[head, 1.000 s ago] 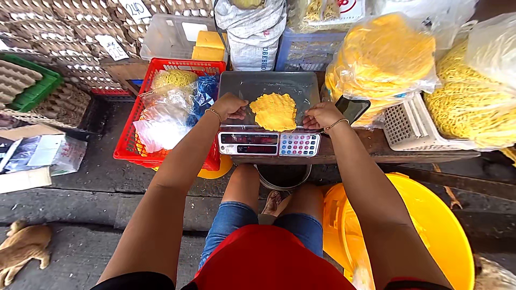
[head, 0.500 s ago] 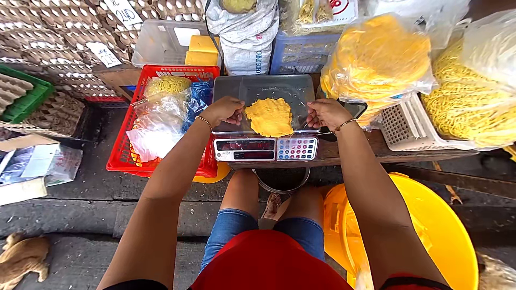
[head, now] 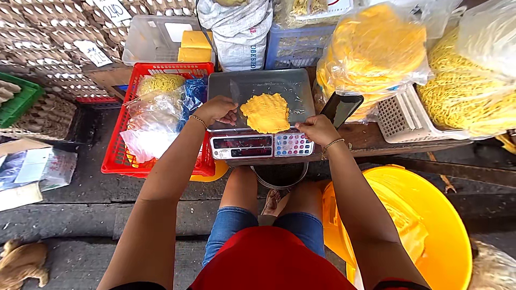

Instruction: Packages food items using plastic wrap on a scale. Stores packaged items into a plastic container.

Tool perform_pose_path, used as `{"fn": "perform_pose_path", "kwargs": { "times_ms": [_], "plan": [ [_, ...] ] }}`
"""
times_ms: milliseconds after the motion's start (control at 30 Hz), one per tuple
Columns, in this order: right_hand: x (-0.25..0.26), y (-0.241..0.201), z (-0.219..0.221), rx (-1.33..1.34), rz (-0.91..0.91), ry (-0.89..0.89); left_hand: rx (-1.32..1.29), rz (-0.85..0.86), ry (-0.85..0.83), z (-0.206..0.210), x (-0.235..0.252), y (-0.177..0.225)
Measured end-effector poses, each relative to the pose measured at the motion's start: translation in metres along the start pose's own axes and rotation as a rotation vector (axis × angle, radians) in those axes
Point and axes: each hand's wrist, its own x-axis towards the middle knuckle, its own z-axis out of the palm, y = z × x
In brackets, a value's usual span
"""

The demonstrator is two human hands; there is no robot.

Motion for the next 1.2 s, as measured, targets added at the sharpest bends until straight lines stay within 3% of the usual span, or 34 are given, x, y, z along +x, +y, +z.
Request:
{"fn": "perform_pose_path", "kwargs": {
  "times_ms": [167, 333, 567, 833, 1033, 1200],
  "plan": [
    [-0.024, 0.000, 0.014, 0.484, 0.131, 0.212, -0.014, 0.011, 0.010, 0.000, -0.002, -0.002],
    [-0.030, 0.002, 0.034, 0.638, 0.183, 0.241, -0.041, 0.002, 0.016, 0.004, -0.002, -0.001],
    [-0.034, 0.000, 0.062, 0.842, 0.223, 0.443, -0.019, 0.003, -0.003, 0.006, -0.003, 0.000],
    [-0.029, -0.001, 0.034, 0.612, -0.107, 0.317, -0.022, -0.005, 0.001, 0.004, -0.005, 0.000],
    [0.019, -0.029, -0.011, 0.142, 0.133, -0.007, 0.039, -0.036, 0.006, 0.005, 0.005, 0.006],
    [0.044, -0.043, -0.019, 0.264, -0.035, -0.189, 0.007, 0.118, -0.044, 0.007, 0.010, 0.012]
  ]
}}
